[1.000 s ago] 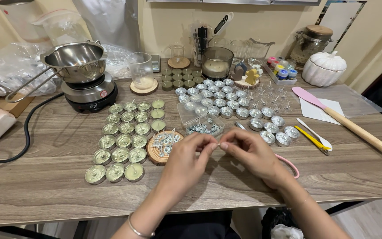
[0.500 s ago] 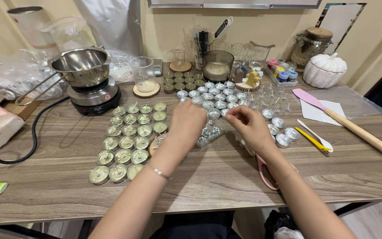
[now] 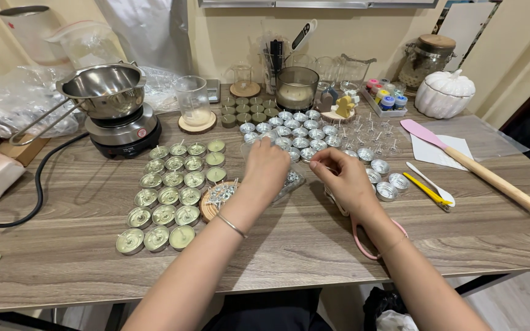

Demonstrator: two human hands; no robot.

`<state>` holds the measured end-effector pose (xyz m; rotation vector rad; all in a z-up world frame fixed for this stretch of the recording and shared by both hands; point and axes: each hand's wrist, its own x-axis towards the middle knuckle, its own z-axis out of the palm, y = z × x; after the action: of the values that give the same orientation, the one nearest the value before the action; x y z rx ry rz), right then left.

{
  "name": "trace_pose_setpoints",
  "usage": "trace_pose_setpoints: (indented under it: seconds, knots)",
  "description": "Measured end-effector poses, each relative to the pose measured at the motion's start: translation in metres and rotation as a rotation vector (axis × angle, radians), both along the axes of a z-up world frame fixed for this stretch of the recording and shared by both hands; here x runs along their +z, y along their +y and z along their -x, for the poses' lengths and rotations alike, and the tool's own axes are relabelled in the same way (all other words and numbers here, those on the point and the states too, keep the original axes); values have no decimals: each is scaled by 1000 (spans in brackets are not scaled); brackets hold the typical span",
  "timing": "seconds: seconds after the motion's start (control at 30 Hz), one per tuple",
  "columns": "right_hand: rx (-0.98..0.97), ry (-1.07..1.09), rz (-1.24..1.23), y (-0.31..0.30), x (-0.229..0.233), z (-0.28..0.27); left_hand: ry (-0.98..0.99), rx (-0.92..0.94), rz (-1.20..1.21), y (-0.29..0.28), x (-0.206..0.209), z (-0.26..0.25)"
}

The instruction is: Attaching metal sustainers to candle wicks and trimming them with scissors.

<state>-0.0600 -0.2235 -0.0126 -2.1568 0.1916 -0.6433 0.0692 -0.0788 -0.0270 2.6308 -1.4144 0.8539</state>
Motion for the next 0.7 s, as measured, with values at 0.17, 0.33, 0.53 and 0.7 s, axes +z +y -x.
trace_pose_setpoints:
  seconds: [0.17, 0.33, 0.53, 0.7]
  knots:
    - [-3, -12, 4, 4, 2, 3, 155, -7, 87, 18, 17, 17]
    - [19, -108, -74, 10, 6, 9, 445, -191, 714, 36, 41, 50]
    - [45, -220, -11, 16, 11, 15, 955, -211, 942, 41, 32, 60]
    - [50, -230, 169, 22, 18, 17, 978, -181, 945, 40, 28, 60]
